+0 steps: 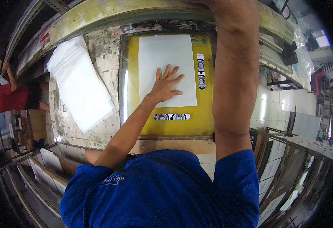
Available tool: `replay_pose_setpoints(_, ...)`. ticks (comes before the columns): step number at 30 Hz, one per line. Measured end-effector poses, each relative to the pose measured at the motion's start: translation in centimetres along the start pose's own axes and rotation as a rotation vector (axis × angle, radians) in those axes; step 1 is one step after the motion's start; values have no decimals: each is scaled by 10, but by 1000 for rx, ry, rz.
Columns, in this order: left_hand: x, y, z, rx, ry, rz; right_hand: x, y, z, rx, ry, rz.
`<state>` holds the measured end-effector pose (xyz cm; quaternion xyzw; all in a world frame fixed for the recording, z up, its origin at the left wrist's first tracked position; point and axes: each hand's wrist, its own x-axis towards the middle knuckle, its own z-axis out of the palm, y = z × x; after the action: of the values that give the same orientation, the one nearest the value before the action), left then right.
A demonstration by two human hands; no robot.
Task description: The person performs screen printing on white bags by placing a bag on the printing base, lowering the screen, using a squeegee to apply ink across the screen, and lifting the screen to reveal the printed design. The person repeats this process for several bags, stacking them to the side after each print.
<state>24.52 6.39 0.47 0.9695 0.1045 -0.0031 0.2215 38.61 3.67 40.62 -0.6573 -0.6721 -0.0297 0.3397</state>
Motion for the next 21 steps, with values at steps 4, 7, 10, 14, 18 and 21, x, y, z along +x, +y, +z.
replay_pose_setpoints(4,-8,7,16,-5,82,62,-12,-25,3,-171,10,-18)
replay_pose_setpoints(7,-12,14,20,-35,84,66,-10,-17,-4,29,-29,-27)
replay_pose_setpoints(10,-15,19,16,-12,18,48,-4,-18,-8,11,-111,102)
replay_pose_setpoints(14,-17,20,18,-28,52,55,-4,-29,-11,-54,-145,129)
replay_pose_setpoints(18,-21,19,21,-18,62,76,-26,-25,9,-115,68,-125)
replay_pose_setpoints(21,-24,18,18,-24,70,85,-25,-18,18,-74,168,-124)
